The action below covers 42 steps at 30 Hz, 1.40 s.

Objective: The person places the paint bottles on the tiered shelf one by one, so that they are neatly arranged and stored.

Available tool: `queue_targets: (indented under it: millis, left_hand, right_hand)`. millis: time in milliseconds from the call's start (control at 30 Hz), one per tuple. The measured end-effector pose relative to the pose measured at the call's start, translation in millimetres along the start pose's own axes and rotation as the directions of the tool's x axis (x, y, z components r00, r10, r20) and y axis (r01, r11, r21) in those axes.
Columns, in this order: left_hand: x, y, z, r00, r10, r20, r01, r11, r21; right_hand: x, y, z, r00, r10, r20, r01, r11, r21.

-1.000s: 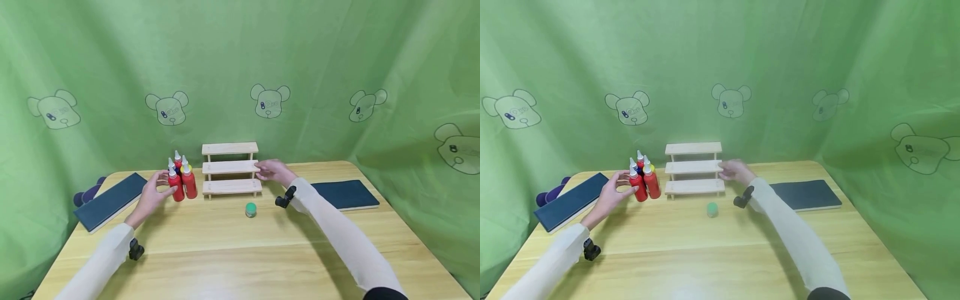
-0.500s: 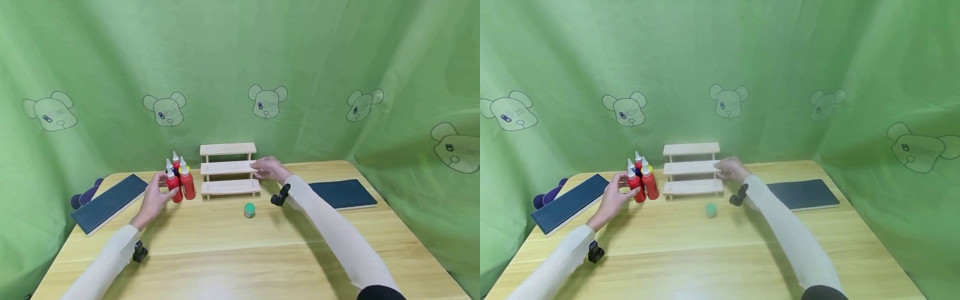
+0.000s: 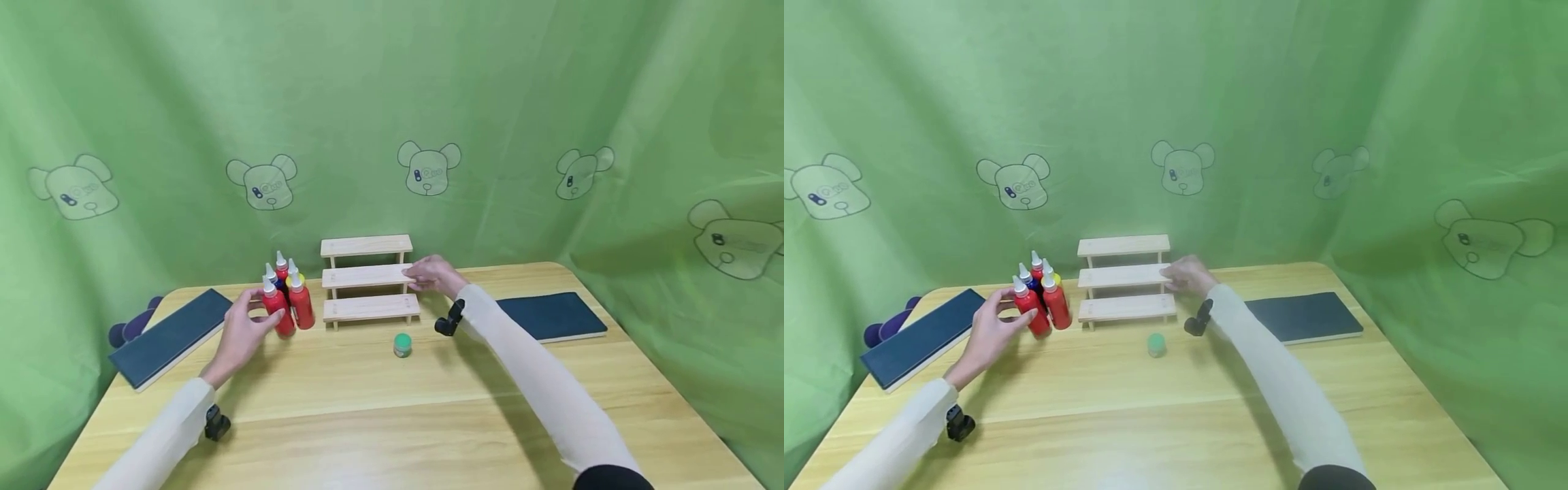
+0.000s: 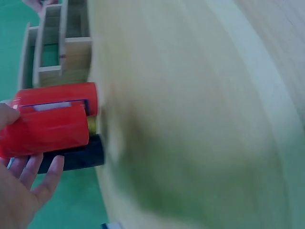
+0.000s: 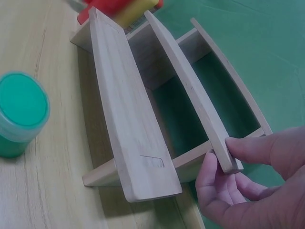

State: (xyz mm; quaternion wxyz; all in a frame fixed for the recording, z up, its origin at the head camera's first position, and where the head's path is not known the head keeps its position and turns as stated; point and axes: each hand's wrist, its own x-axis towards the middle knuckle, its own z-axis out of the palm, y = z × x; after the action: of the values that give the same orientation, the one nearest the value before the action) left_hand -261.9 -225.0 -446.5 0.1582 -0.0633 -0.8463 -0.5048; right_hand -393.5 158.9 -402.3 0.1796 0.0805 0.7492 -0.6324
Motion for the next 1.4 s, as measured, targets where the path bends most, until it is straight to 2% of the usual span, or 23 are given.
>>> queue_targets:
  millis: [333,533,767,1000,1200,1400]
  left_hand:
    - [7.1,31.4,-31.3,0.993,0.105,-0.058,-0.104,0.994,0.027]
    - [24.3,57.2,-38.5,0.992,0.123,-0.038,-0.123,0.992,0.005]
    - [60.0,83.3,-28.2,0.992,0.123,0.011,-0.123,0.992,-0.035]
    - [81.0,106.6,-26.6,0.987,0.158,0.018,-0.156,0.985,-0.073]
    - [99.1,108.6,-13.3,0.988,0.146,0.054,-0.139,0.983,-0.124]
    - [114.4,110.6,7.6,0.982,0.171,0.085,-0.155,0.974,-0.166]
  right_hand:
    - [8.5,-0.4,8.2,1.0,0.0,-0.003,0.0,1.0,0.019]
    - [6.8,-2.5,7.4,1.0,-0.005,0.026,0.005,1.0,-0.001]
    - [-0.8,-3.3,-5.8,0.997,-0.076,0.023,0.078,0.988,-0.13]
    - [-3.8,-0.2,-4.8,0.994,-0.104,0.027,0.108,0.977,-0.184]
    - [-4.2,-1.2,-2.5,0.995,-0.103,-0.007,0.1,0.981,-0.164]
    - [-1.5,-0.2,1.0,0.996,-0.092,-0.019,0.088,0.984,-0.158]
